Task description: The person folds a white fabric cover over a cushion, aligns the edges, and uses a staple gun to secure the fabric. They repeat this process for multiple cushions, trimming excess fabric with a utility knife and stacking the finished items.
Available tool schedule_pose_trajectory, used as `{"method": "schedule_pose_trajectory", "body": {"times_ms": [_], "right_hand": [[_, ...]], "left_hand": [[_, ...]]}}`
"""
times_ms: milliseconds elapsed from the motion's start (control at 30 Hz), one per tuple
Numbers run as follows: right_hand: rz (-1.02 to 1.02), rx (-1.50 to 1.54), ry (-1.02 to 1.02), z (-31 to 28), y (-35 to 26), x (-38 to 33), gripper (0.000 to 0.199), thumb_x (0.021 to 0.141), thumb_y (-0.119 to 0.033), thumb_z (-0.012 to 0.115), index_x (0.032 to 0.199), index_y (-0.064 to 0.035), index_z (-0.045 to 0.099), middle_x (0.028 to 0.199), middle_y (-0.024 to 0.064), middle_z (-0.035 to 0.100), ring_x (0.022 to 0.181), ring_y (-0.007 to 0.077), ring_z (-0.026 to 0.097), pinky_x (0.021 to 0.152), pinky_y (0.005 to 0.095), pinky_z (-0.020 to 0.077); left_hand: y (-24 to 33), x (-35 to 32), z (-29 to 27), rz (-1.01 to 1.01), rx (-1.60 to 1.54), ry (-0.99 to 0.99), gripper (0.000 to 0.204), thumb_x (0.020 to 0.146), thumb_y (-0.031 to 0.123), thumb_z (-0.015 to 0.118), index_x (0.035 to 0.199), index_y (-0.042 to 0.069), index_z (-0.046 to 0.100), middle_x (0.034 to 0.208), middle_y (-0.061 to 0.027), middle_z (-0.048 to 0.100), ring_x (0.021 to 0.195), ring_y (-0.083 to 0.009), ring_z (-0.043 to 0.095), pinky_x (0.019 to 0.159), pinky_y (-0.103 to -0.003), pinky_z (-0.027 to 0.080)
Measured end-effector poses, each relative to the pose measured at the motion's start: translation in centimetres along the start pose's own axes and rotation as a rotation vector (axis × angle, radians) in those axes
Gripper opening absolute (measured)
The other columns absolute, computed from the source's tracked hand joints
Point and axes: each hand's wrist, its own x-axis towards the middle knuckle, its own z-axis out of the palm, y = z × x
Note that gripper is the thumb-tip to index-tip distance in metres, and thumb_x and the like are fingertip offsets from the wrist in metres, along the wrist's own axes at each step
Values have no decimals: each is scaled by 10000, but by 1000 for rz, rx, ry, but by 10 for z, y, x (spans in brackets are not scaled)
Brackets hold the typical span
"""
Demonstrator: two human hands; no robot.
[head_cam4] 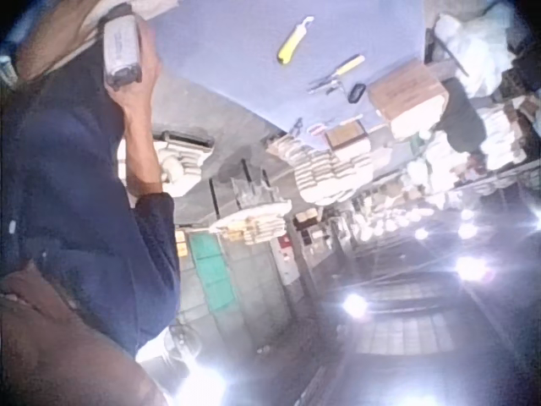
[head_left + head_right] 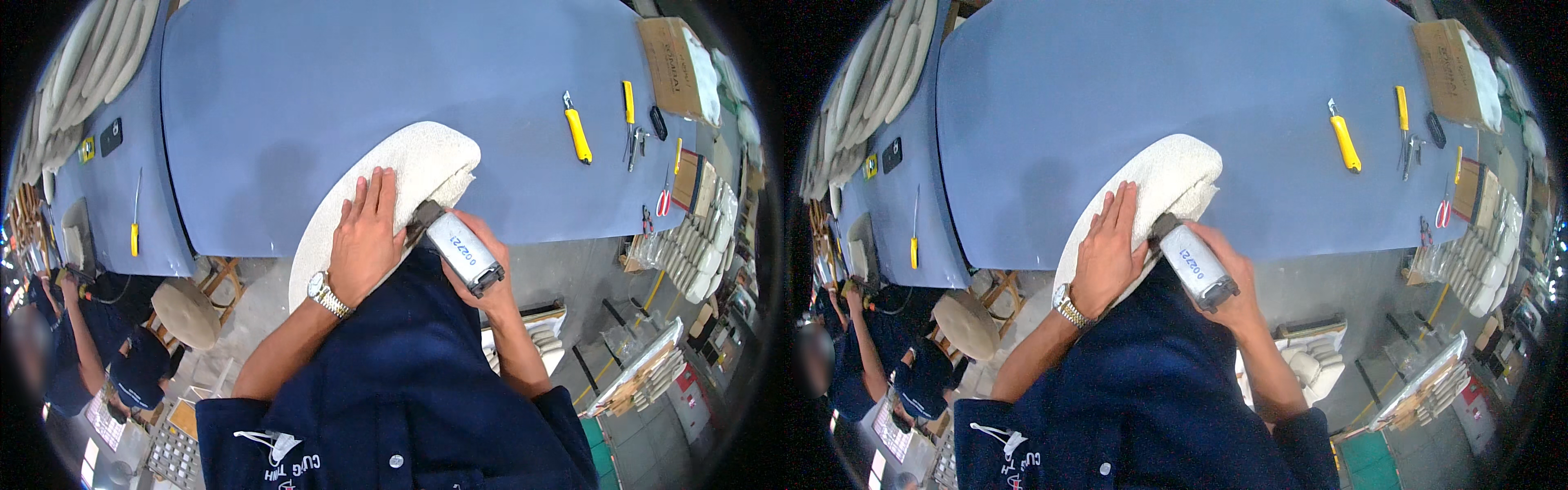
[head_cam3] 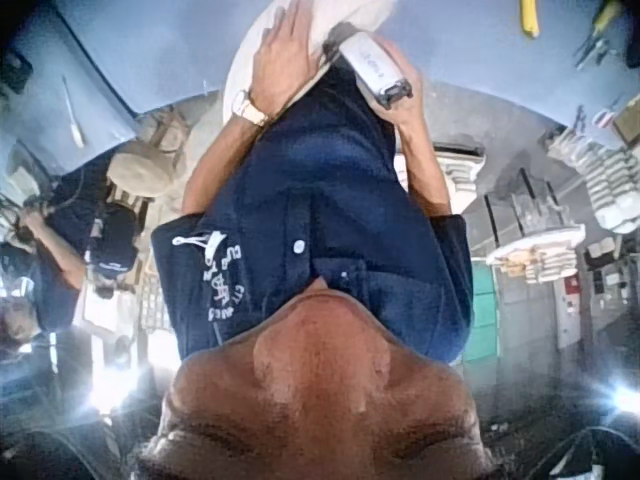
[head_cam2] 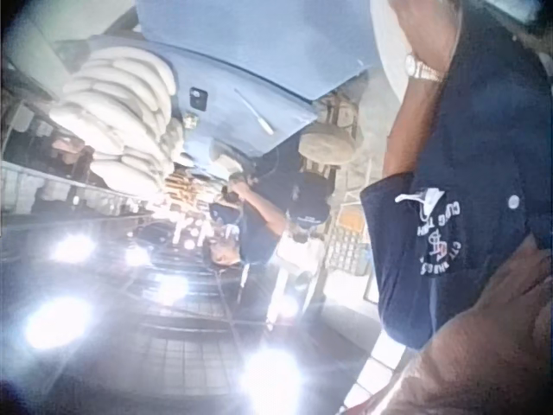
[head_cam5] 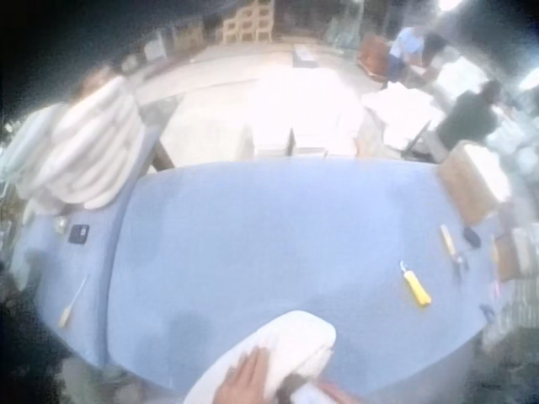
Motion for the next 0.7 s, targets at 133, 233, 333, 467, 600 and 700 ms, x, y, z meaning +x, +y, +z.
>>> {"method": "schedule_pose_trajectory", "body": {"times_ms": [133, 233, 333, 467, 600, 700], "right_hand": [[-67, 23, 41, 6, 6, 0, 539, 811, -20, 742, 1329, 36, 606, 1213, 150, 704, 1047, 200, 697, 933, 304, 524], [-101, -17, 38, 2, 4, -4, 539, 805, -35, 759, 1318, 59, 622, 1209, 166, 707, 1069, 221, 698, 963, 329, 526], [-165, -11, 47, 5, 8, -9, 534, 808, -39, 755, 1317, 54, 623, 1197, 169, 710, 1072, 227, 700, 964, 331, 526], [-78, 16, 21, 9, 10, -10, 611, 748, -111, 768, 1330, -1, 619, 1255, 209, 702, 1128, 350, 708, 969, 377, 546], [18, 53, 21, 13, 0, -5, 592, 748, -117, 768, 1315, -17, 630, 1257, 198, 704, 1107, 345, 717, 947, 364, 555], [-28, 33, 35, 15, 3, -6, 559, 793, -56, 746, 1331, 19, 616, 1218, 174, 706, 1077, 242, 699, 939, 332, 537]], "left_hand": [[-5, 0, 0, 35, 8, 28, 874, 866, 125, 721, 1592, -9, 252, 1611, -261, 356, 1483, -446, 359, 1184, -524, 377], [-8, -1, -1, 46, 4, 43, 870, 867, 125, 720, 1590, -13, 256, 1606, -262, 362, 1479, -444, 366, 1185, -514, 379], [-9, -1, 0, 56, 1, 49, 879, 857, 123, 725, 1588, -15, 258, 1606, -261, 362, 1476, -440, 374, 1184, -514, 381], [-7, -2, 0, 32, 12, 24, 899, 833, 109, 738, 1588, -8, 263, 1603, -259, 369, 1474, -438, 378, 1183, -515, 383], [-3, 0, 5, 15, 17, 36, 898, 819, 94, 745, 1581, -3, 280, 1599, -258, 375, 1472, -439, 381, 1182, -517, 386], [-5, 0, 4, 22, 17, 47, 888, 816, 86, 744, 1574, -5, 290, 1599, -258, 375, 1471, -438, 383, 1182, -519, 387]]}}
